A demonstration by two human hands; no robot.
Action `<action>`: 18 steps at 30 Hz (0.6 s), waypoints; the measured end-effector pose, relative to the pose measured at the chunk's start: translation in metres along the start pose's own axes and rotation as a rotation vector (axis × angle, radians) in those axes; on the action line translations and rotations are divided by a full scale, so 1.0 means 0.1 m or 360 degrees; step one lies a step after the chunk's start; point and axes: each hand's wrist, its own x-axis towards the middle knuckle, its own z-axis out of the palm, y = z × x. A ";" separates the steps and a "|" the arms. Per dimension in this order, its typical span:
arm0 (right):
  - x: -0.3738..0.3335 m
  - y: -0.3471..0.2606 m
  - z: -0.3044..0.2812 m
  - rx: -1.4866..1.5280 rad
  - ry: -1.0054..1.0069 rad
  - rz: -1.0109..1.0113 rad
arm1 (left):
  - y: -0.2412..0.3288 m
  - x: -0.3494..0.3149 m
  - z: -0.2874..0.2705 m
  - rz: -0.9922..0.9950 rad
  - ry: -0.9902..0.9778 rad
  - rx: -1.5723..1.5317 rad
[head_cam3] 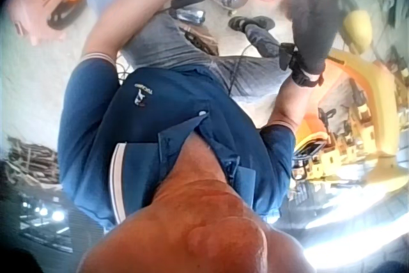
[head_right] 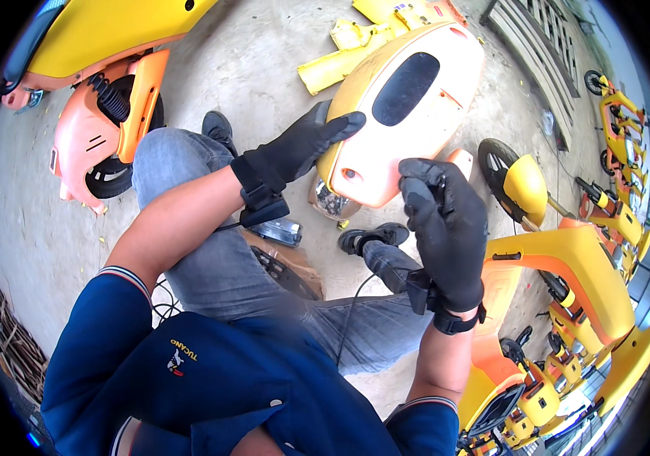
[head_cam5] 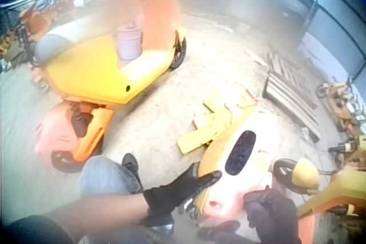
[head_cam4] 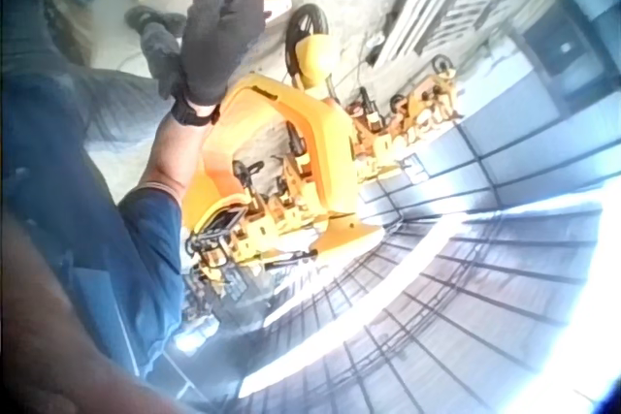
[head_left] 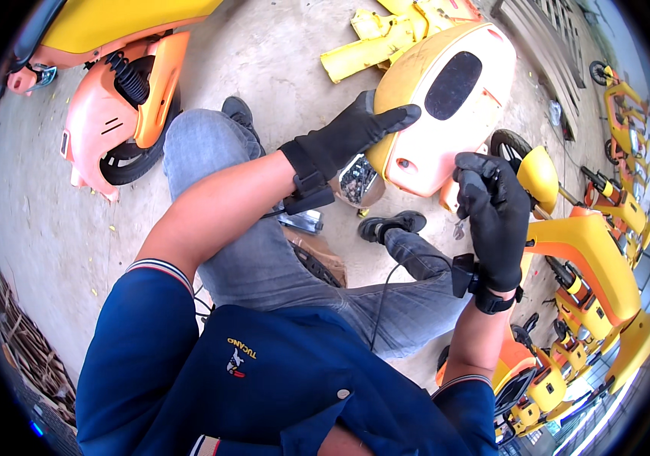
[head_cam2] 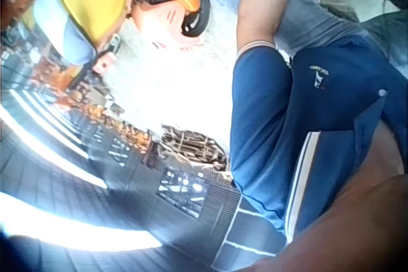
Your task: The person sits on the floor and uses a screwdriver to tighten screws on various scooter body panels, including a pink and yellow side panel and an orange front panel. They handle the panels one at a time, turning them over to access different screw holes.
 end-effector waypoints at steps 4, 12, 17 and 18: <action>-0.10 0.00 0.04 0.0025 0.0051 0.0078 | -0.03 0.02 0.00 0.0035 -0.0015 0.0011; -0.01 -0.03 0.11 -0.0124 0.0230 -0.0054 | 0.02 -0.03 0.05 -0.0003 0.0080 0.0133; 0.01 0.07 0.02 0.0241 0.0299 0.0134 | -0.05 0.02 0.00 0.0042 0.0031 0.0076; -0.01 0.11 0.01 0.0351 0.0354 0.0187 | -0.03 0.00 0.02 0.0042 0.0059 0.0068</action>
